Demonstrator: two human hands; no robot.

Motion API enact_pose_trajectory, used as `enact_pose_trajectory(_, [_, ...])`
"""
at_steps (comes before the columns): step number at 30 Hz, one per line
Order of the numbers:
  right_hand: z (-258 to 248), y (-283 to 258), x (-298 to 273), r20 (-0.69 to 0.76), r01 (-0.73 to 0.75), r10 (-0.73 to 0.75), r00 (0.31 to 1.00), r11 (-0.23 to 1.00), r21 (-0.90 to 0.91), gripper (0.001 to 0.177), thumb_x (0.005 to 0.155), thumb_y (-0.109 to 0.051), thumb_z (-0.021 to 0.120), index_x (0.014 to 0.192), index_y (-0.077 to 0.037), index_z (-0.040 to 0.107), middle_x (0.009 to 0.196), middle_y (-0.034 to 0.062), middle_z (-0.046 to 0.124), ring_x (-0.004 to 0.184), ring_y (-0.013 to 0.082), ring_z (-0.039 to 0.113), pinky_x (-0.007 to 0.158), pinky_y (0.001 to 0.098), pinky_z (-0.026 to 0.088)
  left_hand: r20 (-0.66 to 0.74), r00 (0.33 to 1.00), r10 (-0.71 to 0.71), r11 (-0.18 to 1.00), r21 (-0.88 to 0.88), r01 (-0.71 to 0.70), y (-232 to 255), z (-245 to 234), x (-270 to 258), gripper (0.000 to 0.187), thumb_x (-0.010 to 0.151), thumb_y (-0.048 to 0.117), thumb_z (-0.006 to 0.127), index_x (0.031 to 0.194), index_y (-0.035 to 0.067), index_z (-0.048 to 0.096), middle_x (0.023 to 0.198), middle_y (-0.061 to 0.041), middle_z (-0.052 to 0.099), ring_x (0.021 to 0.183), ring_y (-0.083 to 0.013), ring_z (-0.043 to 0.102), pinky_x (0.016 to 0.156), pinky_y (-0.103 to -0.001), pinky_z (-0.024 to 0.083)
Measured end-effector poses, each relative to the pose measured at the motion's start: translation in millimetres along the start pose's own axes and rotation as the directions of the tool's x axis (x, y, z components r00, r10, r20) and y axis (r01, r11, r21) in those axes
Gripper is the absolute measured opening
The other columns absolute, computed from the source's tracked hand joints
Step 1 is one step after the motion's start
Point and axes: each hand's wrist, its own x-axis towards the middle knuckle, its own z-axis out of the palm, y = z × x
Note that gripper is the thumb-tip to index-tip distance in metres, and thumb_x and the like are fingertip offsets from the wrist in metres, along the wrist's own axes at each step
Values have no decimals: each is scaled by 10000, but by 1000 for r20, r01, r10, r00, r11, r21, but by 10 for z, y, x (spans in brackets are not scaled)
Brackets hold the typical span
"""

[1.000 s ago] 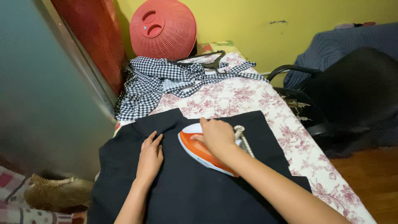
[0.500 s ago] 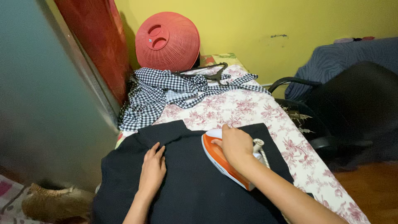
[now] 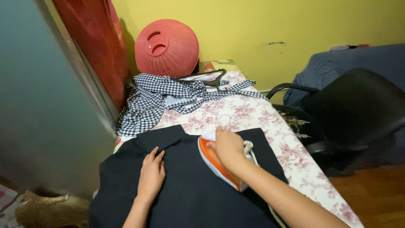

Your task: The person irons a black shirt laid out on a table. They repeatedly smooth the fabric with their hands and pass an orange and white iron over the front, sleeves, and collar areas. The shirt remains on the table throughout the clip.

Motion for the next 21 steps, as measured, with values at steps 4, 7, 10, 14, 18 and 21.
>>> enact_pose_trajectory(4, [-291, 138, -431, 126, -8, 17, 992, 997, -72, 569, 831, -600, 723, 1023, -70, 652, 861, 130, 732, 822, 308, 739, 693, 402, 599, -18, 999, 26, 999, 18, -26, -35, 52, 3, 390, 948, 109, 560, 1327, 62, 639, 1516, -119, 486, 1371, -348, 457, 1124, -438, 400])
enact_pose_trajectory(7, [-470, 253, -581, 157, -5, 11, 987, 999, -42, 612, 812, -617, 744, 1009, -45, 658, 858, 147, 713, 817, 317, 729, 680, 406, 592, -12, 999, 48, 998, 34, -47, -54, 68, 19, 391, 947, 117, 567, 1327, 64, 636, 1534, -128, 475, 1365, -344, 471, 1129, -430, 408])
enact_pose_trajectory(10, [-508, 305, -586, 44, 72, -71, 996, 997, -15, 633, 796, -616, 746, 1022, -31, 661, 888, 177, 691, 789, 340, 725, 648, 419, 593, 6, 998, 64, 997, 49, -64, -27, 27, 69, 434, 920, 118, 586, 1350, 69, 622, 1529, -144, 463, 1376, -343, 454, 1129, -435, 396])
enact_pose_trajectory(14, [-301, 251, -433, 112, 75, -79, 991, 996, 43, 506, 923, -502, 662, 1192, -77, 610, 865, 167, 715, 803, 354, 724, 673, 455, 580, 25, 999, 45, 996, 78, -47, 7, -91, 114, 425, 944, 152, 581, 1361, 81, 616, 1539, -124, 464, 1401, -326, 446, 1135, -436, 397])
enact_pose_trajectory(18, [-26, 97, -93, -21, 120, -120, 993, 993, -7, 448, 936, -475, 660, 1158, -88, 616, 898, 163, 717, 832, 341, 725, 681, 442, 583, 28, 999, 27, 998, 64, -29, -23, -140, 87, 428, 955, 183, 573, 1375, 118, 618, 1553, -115, 454, 1422, -324, 427, 1144, -450, 377])
enact_pose_trajectory(21, [65, -20, 59, 5, 102, -102, 995, 993, -54, 556, 858, -550, 706, 1129, -77, 598, 922, 169, 702, 861, 330, 719, 694, 419, 585, 82, 996, -44, 993, 114, 34, -87, -90, 108, 440, 965, 222, 571, 1400, 161, 595, 1555, -111, 425, 1427, -344, 386, 1149, -473, 337])
